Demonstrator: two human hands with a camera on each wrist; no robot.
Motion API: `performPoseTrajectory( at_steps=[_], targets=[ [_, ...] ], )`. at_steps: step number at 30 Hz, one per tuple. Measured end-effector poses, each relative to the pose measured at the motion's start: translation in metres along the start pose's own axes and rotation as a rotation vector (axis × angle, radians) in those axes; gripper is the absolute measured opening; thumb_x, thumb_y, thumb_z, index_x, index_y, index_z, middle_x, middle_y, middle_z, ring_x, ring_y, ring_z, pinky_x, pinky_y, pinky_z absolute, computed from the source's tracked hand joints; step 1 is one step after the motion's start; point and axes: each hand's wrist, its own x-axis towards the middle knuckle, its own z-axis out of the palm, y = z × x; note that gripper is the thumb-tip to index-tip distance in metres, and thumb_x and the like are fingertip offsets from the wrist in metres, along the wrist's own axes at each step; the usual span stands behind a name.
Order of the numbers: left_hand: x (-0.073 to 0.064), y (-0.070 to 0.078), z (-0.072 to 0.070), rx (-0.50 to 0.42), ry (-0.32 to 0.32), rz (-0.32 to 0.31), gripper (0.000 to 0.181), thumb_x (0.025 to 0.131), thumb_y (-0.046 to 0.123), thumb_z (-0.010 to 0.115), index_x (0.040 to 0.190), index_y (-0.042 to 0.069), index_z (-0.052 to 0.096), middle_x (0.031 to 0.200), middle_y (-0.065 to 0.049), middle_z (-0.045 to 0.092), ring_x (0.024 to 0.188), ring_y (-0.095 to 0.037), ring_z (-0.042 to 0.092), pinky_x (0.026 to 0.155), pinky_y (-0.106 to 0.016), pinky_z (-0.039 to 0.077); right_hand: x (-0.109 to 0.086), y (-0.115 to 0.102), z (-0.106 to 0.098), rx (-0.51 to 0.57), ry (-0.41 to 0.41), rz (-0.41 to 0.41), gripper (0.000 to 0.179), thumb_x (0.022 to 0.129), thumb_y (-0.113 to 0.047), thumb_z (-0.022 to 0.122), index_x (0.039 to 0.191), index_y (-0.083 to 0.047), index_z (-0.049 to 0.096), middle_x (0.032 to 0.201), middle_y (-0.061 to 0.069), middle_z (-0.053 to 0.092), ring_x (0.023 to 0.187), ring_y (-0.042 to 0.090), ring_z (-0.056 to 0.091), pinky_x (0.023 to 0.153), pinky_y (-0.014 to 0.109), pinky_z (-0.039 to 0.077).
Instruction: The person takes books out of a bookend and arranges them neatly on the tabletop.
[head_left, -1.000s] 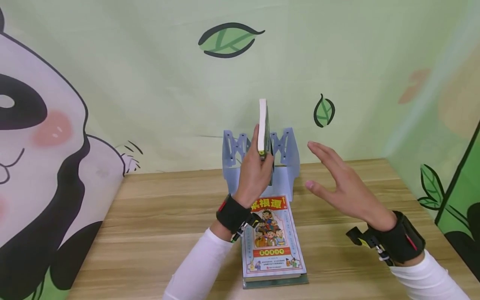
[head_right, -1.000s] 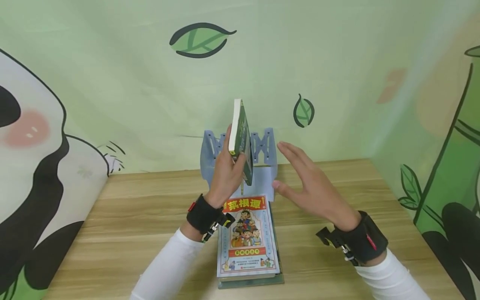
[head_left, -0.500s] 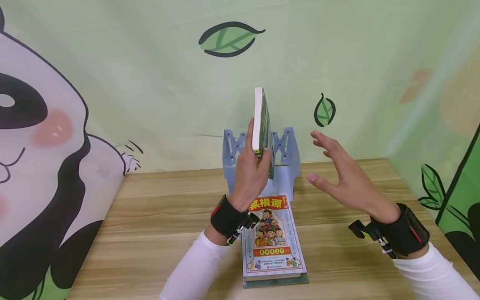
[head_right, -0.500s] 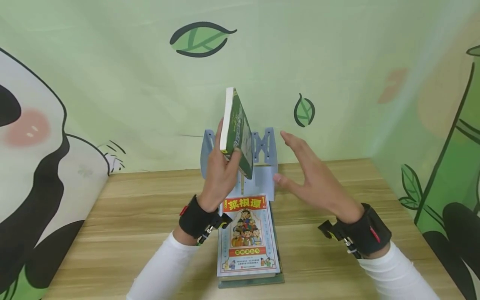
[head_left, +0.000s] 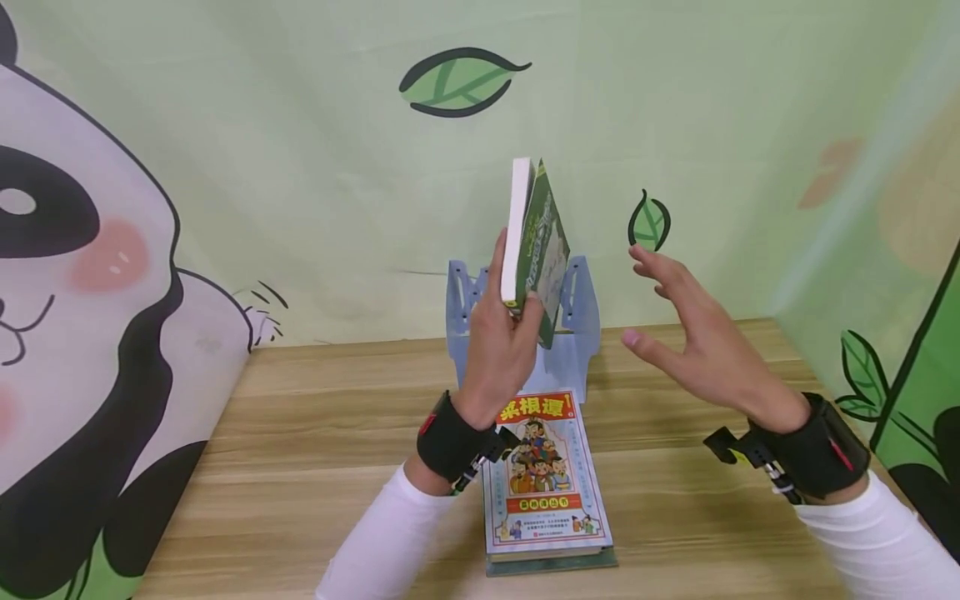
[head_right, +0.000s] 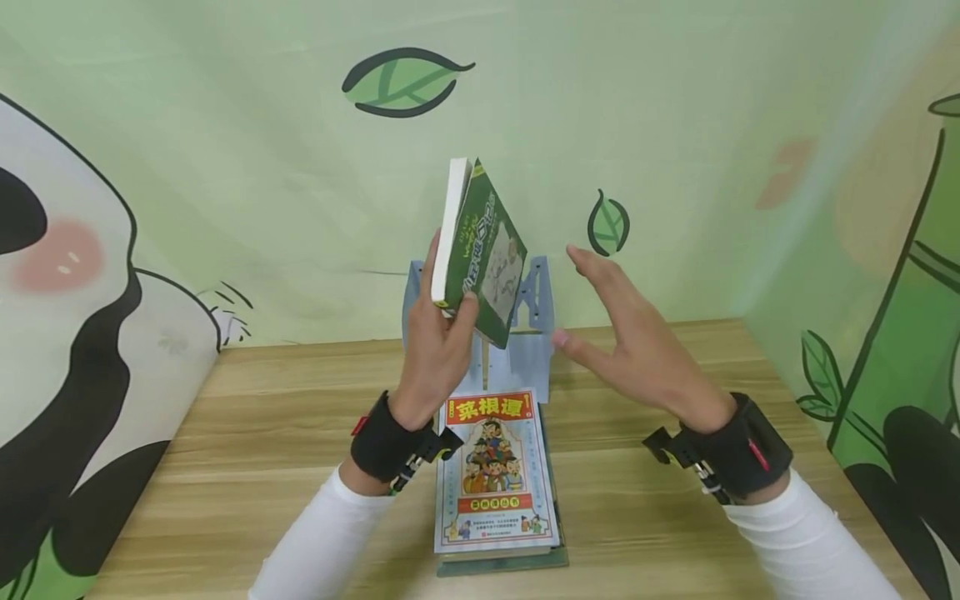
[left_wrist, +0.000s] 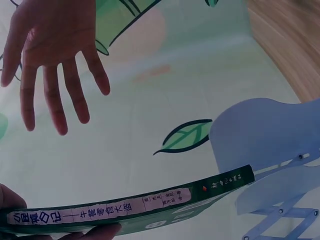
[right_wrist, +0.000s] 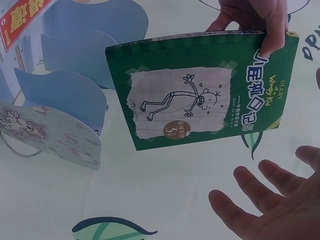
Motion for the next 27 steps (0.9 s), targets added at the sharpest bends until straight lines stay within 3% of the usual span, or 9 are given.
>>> performPoseTrajectory(
  at_steps=[5, 10, 16, 22, 27],
  targets=[
    [0.000, 0.009, -0.002, -0.033, 0.018, 0.071, 0.077, 0.096, -0.007, 0.039, 0.159, 0.028, 0.012, 0.160, 0.002, 0.032, 0.141, -0.017, 0.042, 0.104, -0.047, 0.047, 0.002, 0.000, -0.004, -0.004, 0.020, -0.005, 0.087, 0.089, -0.014, 0.070, 0.158, -0.028, 0.020, 0.160, 0.003, 0.030, 0.141, 0.029, 0.037, 0.106, 0.051, 0.036],
    [0.000, 0.020, -0.007, -0.048, 0.043, 0.151, 0.074, 0.095, -0.006, 0.039, 0.159, 0.024, 0.015, 0.159, 0.003, 0.034, 0.140, -0.017, 0.043, 0.105, -0.044, 0.047, 0.004, -0.002, -0.008, -0.001, 0.026, -0.001, 0.085, 0.089, -0.015, 0.070, 0.158, -0.028, 0.020, 0.159, 0.005, 0.031, 0.141, 0.030, 0.036, 0.106, 0.056, 0.036],
    [0.000, 0.028, -0.016, -0.073, 0.041, 0.180, 0.070, 0.096, -0.005, 0.040, 0.158, 0.019, 0.018, 0.159, -0.001, 0.035, 0.140, -0.018, 0.044, 0.103, -0.045, 0.047, 0.005, -0.004, -0.012, -0.017, 0.029, -0.004, 0.084, 0.090, -0.015, 0.068, 0.158, -0.027, 0.020, 0.159, 0.006, 0.031, 0.141, 0.031, 0.036, 0.106, 0.054, 0.036],
    [0.000, 0.027, -0.026, -0.026, 0.057, 0.216, 0.062, 0.099, -0.001, 0.043, 0.157, 0.010, 0.021, 0.156, -0.007, 0.041, 0.137, -0.021, 0.048, 0.101, -0.044, 0.049, 0.006, -0.006, -0.013, -0.021, 0.033, -0.008, 0.084, 0.089, -0.014, 0.068, 0.158, -0.026, 0.021, 0.159, 0.006, 0.032, 0.141, 0.031, 0.036, 0.106, 0.054, 0.036],
    [-0.003, 0.029, -0.033, -0.004, 0.058, 0.210, 0.061, 0.100, 0.001, 0.045, 0.156, 0.010, 0.024, 0.153, -0.009, 0.044, 0.135, -0.022, 0.051, 0.099, -0.043, 0.051, 0.007, -0.006, -0.013, -0.012, 0.028, -0.007, 0.085, 0.089, -0.013, 0.069, 0.158, -0.026, 0.021, 0.159, 0.006, 0.032, 0.141, 0.030, 0.036, 0.106, 0.053, 0.036]
  ],
)
